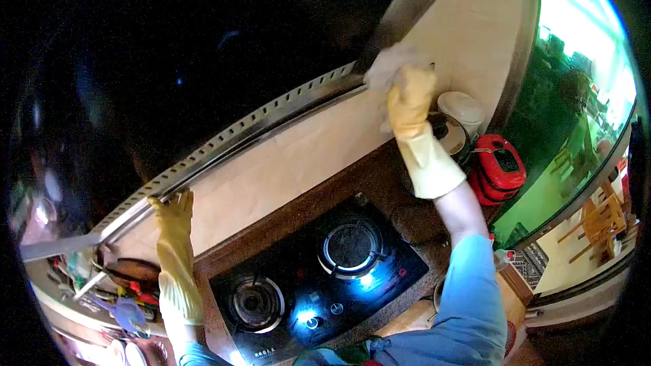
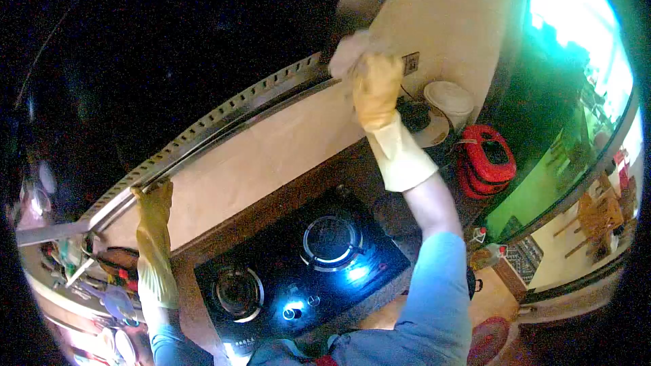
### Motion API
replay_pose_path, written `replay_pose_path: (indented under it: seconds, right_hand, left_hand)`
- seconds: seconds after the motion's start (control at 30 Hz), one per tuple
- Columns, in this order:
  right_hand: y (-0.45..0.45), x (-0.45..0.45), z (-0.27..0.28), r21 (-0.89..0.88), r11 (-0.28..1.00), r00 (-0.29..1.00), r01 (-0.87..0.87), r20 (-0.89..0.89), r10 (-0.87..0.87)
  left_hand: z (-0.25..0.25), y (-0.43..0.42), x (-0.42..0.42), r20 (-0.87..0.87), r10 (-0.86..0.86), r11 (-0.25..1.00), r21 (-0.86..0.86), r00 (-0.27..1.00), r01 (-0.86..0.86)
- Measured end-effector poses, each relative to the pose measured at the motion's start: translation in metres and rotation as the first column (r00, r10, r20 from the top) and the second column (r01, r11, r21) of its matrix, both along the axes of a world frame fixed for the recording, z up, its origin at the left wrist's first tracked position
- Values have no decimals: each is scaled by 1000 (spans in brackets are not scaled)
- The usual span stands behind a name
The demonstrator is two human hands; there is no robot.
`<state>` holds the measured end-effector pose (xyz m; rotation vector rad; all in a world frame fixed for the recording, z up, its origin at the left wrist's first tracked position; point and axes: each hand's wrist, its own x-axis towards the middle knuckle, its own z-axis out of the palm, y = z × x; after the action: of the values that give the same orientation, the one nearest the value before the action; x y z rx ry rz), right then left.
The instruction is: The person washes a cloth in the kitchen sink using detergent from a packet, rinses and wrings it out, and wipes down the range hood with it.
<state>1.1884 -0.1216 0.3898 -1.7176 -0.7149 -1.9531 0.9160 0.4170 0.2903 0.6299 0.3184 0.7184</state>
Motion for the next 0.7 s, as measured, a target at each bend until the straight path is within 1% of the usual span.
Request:
replay_pose_path:
  seconds: [0.03, 0.07, 0.13, 0.2, 0.3, 0.33, 0.37, 0.4, 0.47, 0.5, 0.53, 0.57, 0.6, 0.63, 0.67, 0.7]
  right_hand:
    - [-8, -21, 39, 106, 993, 991, -45, 126, 31]
    - [-21, -47, 81, 16, 1000, 980, 27, 197, -29]
    - [-39, -64, 145, -109, 975, 921, 196, 363, -145]
    - [-26, -34, 204, 32, 994, 809, 106, 579, -105]
    - [-20, 10, 165, 65, 994, 863, 84, 494, -106]
    - [-8, 16, 130, 45, 984, 930, 174, 322, -179]
    - [6, 19, 93, 13, 966, 956, 257, 142, -256]
    - [24, 42, 54, 65, 964, 952, 259, 149, -266]
    - [51, 97, -48, -18, 982, 982, 190, 10, -190]
    - [51, 102, -70, -85, 986, 987, 141, -70, -147]
    - [51, 106, -91, -143, 986, 982, 87, -155, -109]
    - [50, 102, -91, -83, 997, 968, 5, -251, -26]
    - [46, 90, -73, -126, 990, 946, 65, -308, -102]
    - [42, 76, -54, -178, 977, 916, 122, -358, -179]
    - [33, 55, -14, -134, 973, 960, 189, -183, -212]
    - [24, 33, 27, -64, 963, 965, 261, -1, -262]
  left_hand:
    - [-1, 0, 5, 13, -22, 1000, -20, 1000, 22]
    - [-1, 4, 8, 31, -27, 998, -51, 999, 28]
    - [1, 3, 8, 13, -8, 999, -31, 1000, 8]
    - [10, -7, 6, -38, 15, 1000, 0, 999, -15]
    - [8, -5, 3, -76, 31, 999, 9, 997, -31]
    - [18, -25, 1, -94, 77, 997, 24, 993, -75]
    - [26, -37, 1, -109, 123, 992, 44, 986, -119]
    - [30, -37, 1, -107, 129, 991, 50, 986, -125]
    - [37, -40, -1, -134, 90, 994, -50, 987, -98]
    - [30, -33, -2, -130, 78, 995, -48, 988, -85]
    - [15, -7, -2, -106, 28, 999, -26, 994, -31]
    - [-1, 22, -2, -78, -31, 999, 12, 997, 32]
    - [-12, 36, -4, -70, -72, 997, 32, 995, 75]
    - [-13, 38, -4, -70, -70, 997, 32, 995, 72]
    - [-18, 43, -5, -88, -114, 986, 113, 990, 123]
    - [-10, 31, -6, -110, -155, 966, 191, 982, 174]
